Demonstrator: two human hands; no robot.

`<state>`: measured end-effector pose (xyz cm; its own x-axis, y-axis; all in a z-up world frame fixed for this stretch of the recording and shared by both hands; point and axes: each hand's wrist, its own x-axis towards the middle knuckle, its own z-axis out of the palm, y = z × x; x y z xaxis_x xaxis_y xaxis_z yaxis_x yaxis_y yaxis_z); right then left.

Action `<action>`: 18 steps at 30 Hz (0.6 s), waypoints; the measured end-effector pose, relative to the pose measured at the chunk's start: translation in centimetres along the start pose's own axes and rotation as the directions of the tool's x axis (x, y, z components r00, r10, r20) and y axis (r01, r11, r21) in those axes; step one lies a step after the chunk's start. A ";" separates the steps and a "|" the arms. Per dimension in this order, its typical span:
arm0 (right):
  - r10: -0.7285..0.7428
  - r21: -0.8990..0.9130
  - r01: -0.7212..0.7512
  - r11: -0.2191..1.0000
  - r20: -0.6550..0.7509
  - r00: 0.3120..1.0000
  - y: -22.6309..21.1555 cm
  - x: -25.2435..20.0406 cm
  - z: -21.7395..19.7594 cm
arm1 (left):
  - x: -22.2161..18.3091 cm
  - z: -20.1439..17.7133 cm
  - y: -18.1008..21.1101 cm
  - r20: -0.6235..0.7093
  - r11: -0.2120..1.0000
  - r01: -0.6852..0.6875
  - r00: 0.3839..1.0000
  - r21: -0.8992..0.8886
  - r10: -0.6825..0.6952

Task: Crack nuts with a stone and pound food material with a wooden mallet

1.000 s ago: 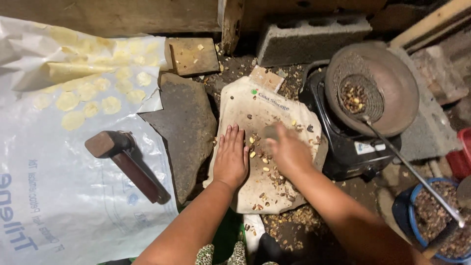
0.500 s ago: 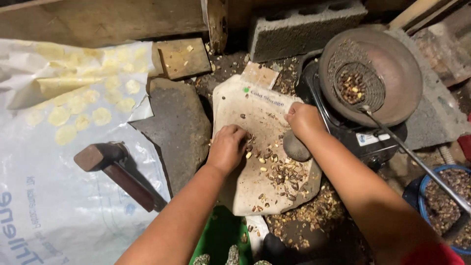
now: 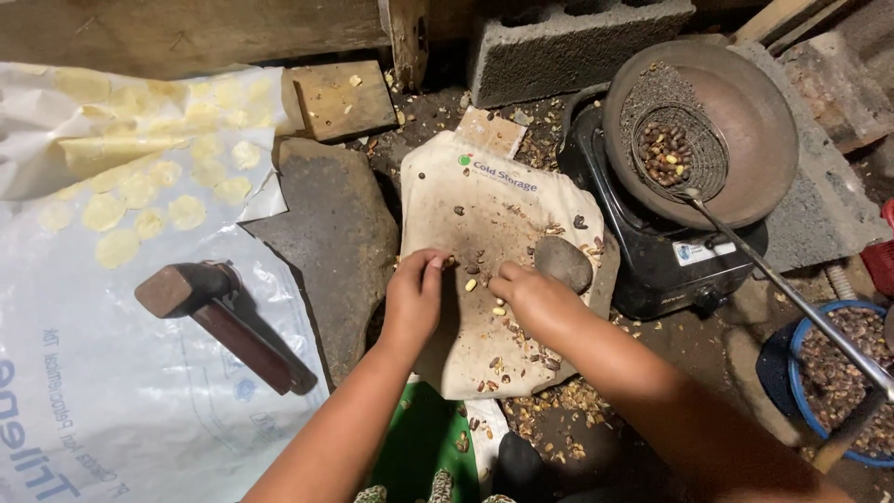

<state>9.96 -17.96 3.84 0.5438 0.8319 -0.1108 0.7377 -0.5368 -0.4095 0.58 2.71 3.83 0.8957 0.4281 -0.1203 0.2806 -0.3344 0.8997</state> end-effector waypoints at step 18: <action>0.453 0.349 -0.485 0.802 0.174 0.874 -3.1 -0.6 -4.4 | -0.7 0.7 -2.9 0.307 0.750 0.442 0.894 -0.492 -0.325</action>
<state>9.10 -17.43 9.16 0.7399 0.5085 -0.4404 0.1877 -0.7847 -0.5907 -0.60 2.81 1.06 0.8157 0.2340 -0.5290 0.4364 0.3514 0.8283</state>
